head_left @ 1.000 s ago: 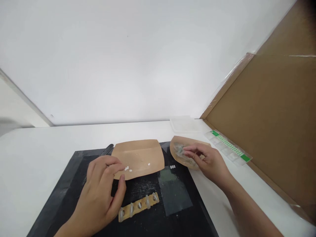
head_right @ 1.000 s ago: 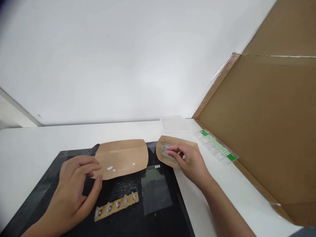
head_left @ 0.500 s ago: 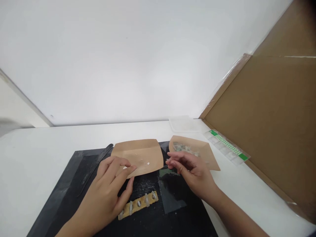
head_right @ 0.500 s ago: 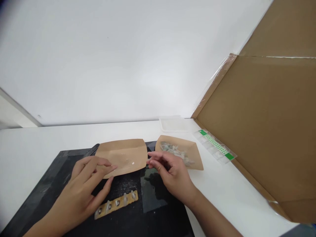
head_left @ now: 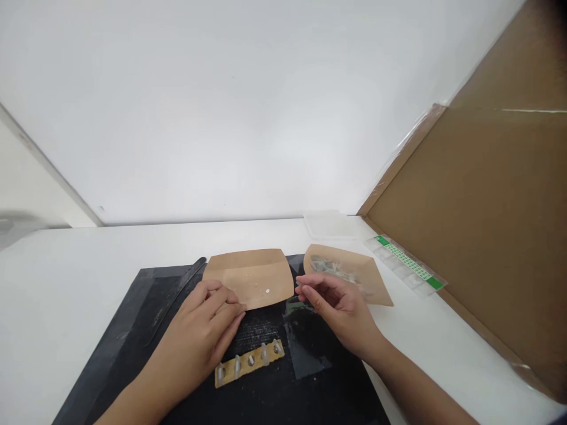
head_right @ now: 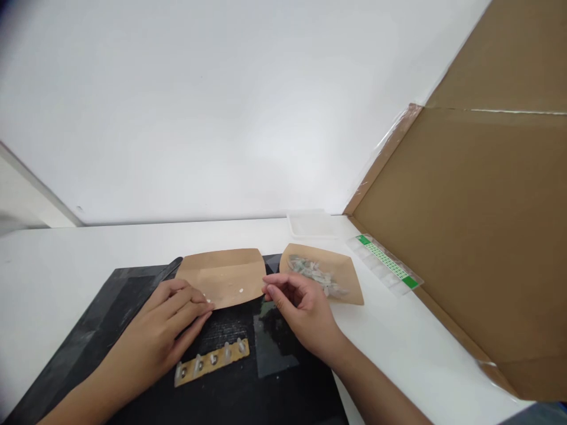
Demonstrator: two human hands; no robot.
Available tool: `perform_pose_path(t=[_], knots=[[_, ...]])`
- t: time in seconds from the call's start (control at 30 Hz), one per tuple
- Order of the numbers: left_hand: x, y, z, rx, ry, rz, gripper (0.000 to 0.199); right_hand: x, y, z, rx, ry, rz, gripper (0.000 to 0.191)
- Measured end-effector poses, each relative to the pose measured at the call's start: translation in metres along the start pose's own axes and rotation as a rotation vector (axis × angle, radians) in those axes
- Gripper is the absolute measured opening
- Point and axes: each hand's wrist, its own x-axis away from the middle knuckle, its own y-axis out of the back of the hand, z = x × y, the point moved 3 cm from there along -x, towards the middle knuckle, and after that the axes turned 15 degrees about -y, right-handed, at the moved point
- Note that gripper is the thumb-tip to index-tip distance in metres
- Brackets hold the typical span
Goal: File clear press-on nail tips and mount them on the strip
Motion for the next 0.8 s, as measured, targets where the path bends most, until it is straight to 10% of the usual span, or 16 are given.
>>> perform_pose_path(t=[0.4,0.57,0.8], knots=[[0.001,0.006,-0.004,0.112,0.013,-0.006,0.014,-0.003,0.003,-0.002,0.095,0.01,-0.051,0.029],[0.015,0.016,0.023,-0.27,0.278,-0.105,0.014,0.0,0.005,0.002,0.267,0.097,-0.071,0.024],[0.05,0.015,0.05,-0.595,0.616,0.193,0.037,0.003,0.006,0.005,0.435,0.243,-0.098,0.02]])
